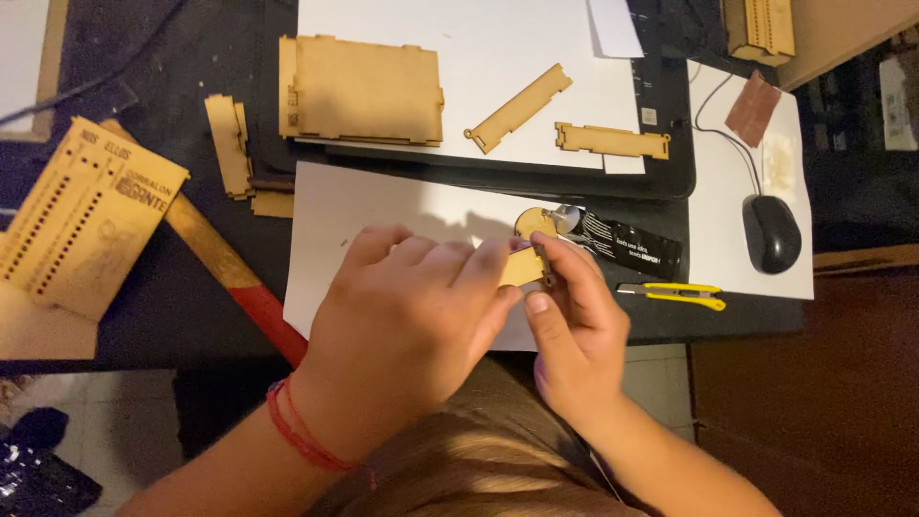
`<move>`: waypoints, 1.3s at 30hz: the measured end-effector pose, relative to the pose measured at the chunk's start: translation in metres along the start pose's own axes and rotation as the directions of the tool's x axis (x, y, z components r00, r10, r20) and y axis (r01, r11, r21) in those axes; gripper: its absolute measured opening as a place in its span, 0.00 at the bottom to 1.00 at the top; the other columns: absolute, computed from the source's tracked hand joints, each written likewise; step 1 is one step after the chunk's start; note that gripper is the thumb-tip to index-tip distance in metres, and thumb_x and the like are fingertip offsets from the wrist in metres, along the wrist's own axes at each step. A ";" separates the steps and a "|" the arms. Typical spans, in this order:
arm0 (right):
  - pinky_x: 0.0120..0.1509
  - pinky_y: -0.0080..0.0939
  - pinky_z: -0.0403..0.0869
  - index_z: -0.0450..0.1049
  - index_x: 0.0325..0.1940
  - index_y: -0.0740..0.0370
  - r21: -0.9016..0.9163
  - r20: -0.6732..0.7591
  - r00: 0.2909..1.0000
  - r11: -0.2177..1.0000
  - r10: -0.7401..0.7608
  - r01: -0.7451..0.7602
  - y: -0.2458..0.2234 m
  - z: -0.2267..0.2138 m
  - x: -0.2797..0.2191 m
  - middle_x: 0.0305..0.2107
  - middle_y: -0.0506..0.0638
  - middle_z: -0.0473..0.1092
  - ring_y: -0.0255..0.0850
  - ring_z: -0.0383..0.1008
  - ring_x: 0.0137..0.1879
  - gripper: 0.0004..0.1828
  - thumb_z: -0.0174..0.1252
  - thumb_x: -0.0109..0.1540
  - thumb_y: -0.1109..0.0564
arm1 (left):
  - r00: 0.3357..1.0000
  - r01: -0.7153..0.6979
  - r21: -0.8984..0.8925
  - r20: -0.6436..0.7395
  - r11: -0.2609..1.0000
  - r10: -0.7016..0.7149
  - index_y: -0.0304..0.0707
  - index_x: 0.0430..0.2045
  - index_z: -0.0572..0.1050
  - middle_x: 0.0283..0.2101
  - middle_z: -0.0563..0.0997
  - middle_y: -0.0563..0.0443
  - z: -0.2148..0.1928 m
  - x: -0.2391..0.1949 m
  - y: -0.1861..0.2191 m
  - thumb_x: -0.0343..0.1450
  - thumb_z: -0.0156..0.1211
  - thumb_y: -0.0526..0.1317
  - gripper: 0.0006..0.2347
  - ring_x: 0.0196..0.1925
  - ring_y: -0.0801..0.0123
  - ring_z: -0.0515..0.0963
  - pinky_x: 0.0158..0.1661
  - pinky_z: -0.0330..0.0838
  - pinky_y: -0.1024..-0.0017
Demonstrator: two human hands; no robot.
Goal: The person assembles a wooden model by applying glue to small wooden pieces and joining them together. They use a small stick to spread glue and a utility knife to trim edges, working with multiple pre-cut wooden parts on a desk.
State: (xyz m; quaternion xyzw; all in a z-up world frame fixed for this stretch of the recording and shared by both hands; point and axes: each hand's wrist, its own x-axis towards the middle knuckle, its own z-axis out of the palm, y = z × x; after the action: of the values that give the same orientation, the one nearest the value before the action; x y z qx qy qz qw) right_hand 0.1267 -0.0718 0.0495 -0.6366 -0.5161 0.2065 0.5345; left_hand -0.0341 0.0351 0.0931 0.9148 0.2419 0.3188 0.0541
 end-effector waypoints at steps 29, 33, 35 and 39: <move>0.62 0.41 0.73 0.71 0.57 0.72 -0.401 0.086 0.996 0.915 -0.010 0.044 -0.029 -0.009 0.014 0.48 0.61 0.74 0.46 0.75 0.53 0.17 0.49 0.67 0.59 | 0.991 -0.093 0.112 -0.084 0.989 0.103 0.33 0.43 0.79 0.24 0.67 0.59 0.014 -0.003 -0.004 0.78 0.50 0.38 0.11 0.27 0.69 0.65 0.37 0.63 0.71; 0.61 0.39 0.71 0.71 0.57 0.71 -0.406 0.083 0.996 0.914 0.036 0.000 -0.032 -0.009 0.014 0.50 0.60 0.73 0.45 0.74 0.54 0.18 0.48 0.67 0.57 | 0.988 -0.083 0.092 -0.121 0.992 0.094 0.32 0.43 0.80 0.23 0.64 0.60 0.015 -0.004 -0.004 0.78 0.52 0.36 0.09 0.26 0.70 0.63 0.36 0.59 0.72; 0.61 0.40 0.71 0.71 0.57 0.72 -0.412 0.087 0.996 0.911 0.035 0.004 -0.033 -0.009 0.015 0.49 0.60 0.73 0.45 0.74 0.53 0.18 0.48 0.67 0.57 | 0.989 -0.086 0.089 -0.110 0.992 0.095 0.32 0.44 0.80 0.24 0.65 0.60 0.015 -0.004 -0.004 0.78 0.51 0.36 0.10 0.26 0.70 0.63 0.35 0.59 0.71; 0.63 0.41 0.72 0.71 0.56 0.73 -0.435 0.066 0.997 0.900 0.030 0.002 -0.034 -0.006 0.013 0.49 0.61 0.73 0.47 0.74 0.55 0.19 0.48 0.67 0.56 | 0.993 -0.034 0.101 -0.111 0.994 0.045 0.36 0.44 0.81 0.25 0.66 0.61 0.016 -0.006 0.000 0.77 0.50 0.36 0.10 0.26 0.72 0.63 0.34 0.57 0.73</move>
State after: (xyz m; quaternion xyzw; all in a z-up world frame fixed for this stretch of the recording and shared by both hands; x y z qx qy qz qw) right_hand 0.1221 -0.0664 0.0856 -0.7357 -0.5633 0.1124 0.3587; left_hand -0.0287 0.0331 0.0774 0.9014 0.2419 0.3589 -0.0114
